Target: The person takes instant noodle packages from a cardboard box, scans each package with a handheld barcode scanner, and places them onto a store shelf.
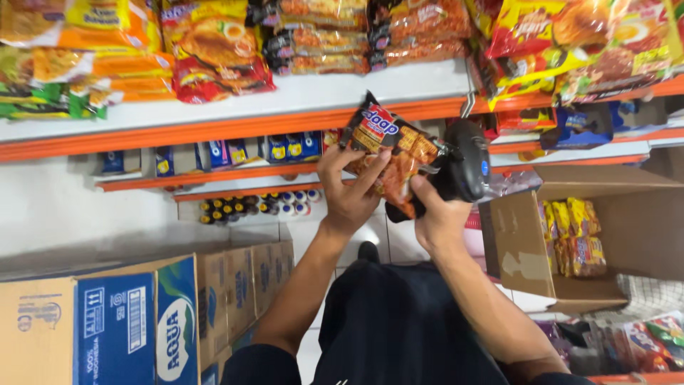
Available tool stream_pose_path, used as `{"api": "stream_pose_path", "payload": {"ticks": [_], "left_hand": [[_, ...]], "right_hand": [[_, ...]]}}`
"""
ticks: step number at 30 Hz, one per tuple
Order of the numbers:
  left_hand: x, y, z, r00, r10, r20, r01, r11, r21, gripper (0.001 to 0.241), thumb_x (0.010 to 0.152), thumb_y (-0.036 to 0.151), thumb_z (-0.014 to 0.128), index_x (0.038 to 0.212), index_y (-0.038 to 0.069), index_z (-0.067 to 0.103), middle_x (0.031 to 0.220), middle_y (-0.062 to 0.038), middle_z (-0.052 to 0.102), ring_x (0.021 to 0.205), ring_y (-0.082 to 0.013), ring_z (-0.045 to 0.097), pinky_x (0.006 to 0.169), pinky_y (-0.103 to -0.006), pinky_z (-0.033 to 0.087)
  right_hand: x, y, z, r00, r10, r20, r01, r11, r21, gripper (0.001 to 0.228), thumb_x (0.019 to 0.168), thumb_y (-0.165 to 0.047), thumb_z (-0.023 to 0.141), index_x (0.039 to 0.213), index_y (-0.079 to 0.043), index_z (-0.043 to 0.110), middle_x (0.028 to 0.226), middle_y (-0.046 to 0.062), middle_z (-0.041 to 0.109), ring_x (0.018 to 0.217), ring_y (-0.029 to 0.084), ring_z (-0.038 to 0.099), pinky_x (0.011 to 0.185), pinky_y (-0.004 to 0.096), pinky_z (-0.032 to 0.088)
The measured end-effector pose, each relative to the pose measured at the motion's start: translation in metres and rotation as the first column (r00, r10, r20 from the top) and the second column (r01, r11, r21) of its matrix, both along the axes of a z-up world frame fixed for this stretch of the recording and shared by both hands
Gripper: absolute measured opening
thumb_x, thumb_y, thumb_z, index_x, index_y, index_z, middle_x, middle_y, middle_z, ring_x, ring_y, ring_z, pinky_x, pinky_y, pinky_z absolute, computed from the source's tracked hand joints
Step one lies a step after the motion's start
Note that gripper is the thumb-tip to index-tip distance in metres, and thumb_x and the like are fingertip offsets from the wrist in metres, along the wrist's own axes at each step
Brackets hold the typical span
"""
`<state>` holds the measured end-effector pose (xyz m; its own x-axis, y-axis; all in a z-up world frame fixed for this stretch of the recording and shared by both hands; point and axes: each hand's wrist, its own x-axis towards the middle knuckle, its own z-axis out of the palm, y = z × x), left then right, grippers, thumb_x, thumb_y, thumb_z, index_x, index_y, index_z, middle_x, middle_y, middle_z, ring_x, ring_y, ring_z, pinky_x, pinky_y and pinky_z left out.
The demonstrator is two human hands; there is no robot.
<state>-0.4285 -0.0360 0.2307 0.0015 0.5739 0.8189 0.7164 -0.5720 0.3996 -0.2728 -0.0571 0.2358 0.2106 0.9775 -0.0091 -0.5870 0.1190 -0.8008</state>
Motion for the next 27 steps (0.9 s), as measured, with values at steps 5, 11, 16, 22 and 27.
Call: {"api": "stream_pose_path", "payload": {"ticks": [5,11,16,22,27], "left_hand": [[-0.020,0.031,0.042,0.969,-0.237,-0.072,0.237,0.971,-0.011,0.063,0.078,0.023,0.095,0.134,0.025,0.066,0.143,-0.012,0.049,0.137,-0.0411,0.044,0.119,-0.0500,0.039],[-0.017,0.070,0.078,0.924,-0.376,-0.072,0.380,0.924,0.048,0.062,0.077,0.011,0.091,0.134,0.021,0.068,0.145,-0.015,0.057,0.136,-0.0359,0.056,0.116,-0.0459,0.050],[0.001,0.101,0.101,0.983,-0.176,-0.055,0.180,0.980,0.080,0.064,0.077,0.011,0.091,0.136,0.020,0.068,0.147,-0.014,0.058,0.132,-0.0357,0.058,0.112,-0.0446,0.053],[0.012,0.133,0.107,0.987,0.029,-0.161,-0.017,0.997,0.075,0.056,0.085,0.033,0.087,0.137,0.026,0.068,0.143,-0.007,0.060,0.122,-0.0275,0.058,0.100,-0.0455,0.040],[0.011,0.145,0.102,0.957,0.073,-0.279,-0.063,0.997,0.046,0.050,0.095,0.038,0.077,0.142,0.029,0.063,0.142,-0.004,0.058,0.124,-0.0245,0.057,0.108,-0.0575,0.025]], "right_hand": [[0.020,0.030,0.016,0.994,-0.102,-0.032,0.102,0.995,-0.018,0.053,0.088,0.009,0.068,0.138,-0.002,0.053,0.102,0.012,0.057,0.086,0.024,0.058,0.076,0.037,0.052],[0.039,0.063,0.039,0.985,-0.175,0.001,0.171,0.968,0.181,0.043,0.103,0.004,0.069,0.143,0.004,0.052,0.130,0.010,0.061,0.120,0.022,0.065,0.107,0.038,0.057],[0.050,0.074,0.058,0.941,-0.211,0.266,0.127,0.945,0.301,0.045,0.101,-0.009,0.064,0.143,-0.003,0.048,0.132,0.009,0.065,0.110,0.022,0.069,0.090,0.035,0.057],[0.054,0.099,0.050,0.592,-0.441,0.675,0.122,0.877,0.465,0.045,0.097,-0.011,0.078,0.133,0.001,0.055,0.115,0.010,0.066,0.100,0.017,0.064,0.092,0.032,0.053],[0.049,0.107,0.070,0.509,-0.205,0.836,-0.030,0.966,0.256,0.028,0.092,-0.011,0.080,0.114,-0.002,0.068,0.095,0.008,0.074,0.083,0.016,0.067,0.079,0.031,0.055]]}}
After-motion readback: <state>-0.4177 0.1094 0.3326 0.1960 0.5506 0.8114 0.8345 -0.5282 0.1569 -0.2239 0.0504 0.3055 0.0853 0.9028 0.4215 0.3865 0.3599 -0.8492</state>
